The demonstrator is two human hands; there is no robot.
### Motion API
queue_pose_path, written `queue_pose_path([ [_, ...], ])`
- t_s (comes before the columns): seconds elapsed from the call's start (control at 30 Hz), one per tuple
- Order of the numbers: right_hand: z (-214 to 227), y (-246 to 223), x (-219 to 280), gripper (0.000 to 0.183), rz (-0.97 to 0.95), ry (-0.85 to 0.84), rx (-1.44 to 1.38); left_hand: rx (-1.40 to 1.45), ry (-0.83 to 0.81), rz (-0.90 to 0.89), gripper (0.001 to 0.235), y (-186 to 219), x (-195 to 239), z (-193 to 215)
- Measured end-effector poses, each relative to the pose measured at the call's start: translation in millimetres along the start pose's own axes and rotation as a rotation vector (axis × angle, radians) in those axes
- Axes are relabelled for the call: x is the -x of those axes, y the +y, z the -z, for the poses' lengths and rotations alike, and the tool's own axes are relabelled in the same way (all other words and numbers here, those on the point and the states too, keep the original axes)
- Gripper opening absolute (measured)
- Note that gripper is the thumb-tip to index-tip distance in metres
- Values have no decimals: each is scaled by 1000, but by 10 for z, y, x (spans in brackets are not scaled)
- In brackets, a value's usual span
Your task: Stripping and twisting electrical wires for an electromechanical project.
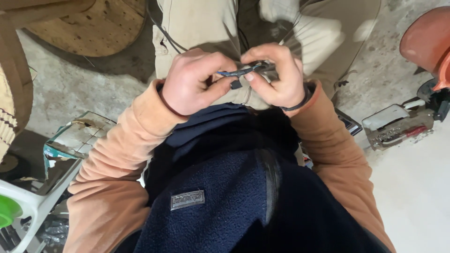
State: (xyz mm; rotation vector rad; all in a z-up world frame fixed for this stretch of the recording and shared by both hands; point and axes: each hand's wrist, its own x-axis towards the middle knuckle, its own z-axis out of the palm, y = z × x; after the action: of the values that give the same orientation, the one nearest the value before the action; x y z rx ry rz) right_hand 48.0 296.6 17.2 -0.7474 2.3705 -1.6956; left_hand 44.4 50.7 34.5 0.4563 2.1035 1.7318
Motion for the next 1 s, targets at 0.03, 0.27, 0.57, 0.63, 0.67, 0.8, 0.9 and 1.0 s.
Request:
queue_pose_path([
  [0.03,-1,23,23,25,-72,11,-48,-99,21,-75,15,-27,-9,0],
  [0.27,14,-34,6,17,85,-13,230,-721,150,-467,15,-85,28,67],
  [0.57,-30,-81,68,14,-134,-184,-31,-862,221,-571,15,-37,23,92],
  [0.63,-35,-40,54,14,-190,-183,-108,-835,203,-580,20,-62,28,113],
  [0.67,-47,-23,55,15,-247,-184,-190,-810,183,-584,26,-72,46,123],
  [0.8,-88,28,35,19,-385,-161,-390,-763,160,-639,24,-203,82,78],
  [0.9,-111,-51,-34,21,-505,-157,-501,-766,164,-666,21,-217,83,65],
  [1.0,-112,-143,-108,18,-587,-94,-574,-801,173,-679,20,-210,84,64],
])
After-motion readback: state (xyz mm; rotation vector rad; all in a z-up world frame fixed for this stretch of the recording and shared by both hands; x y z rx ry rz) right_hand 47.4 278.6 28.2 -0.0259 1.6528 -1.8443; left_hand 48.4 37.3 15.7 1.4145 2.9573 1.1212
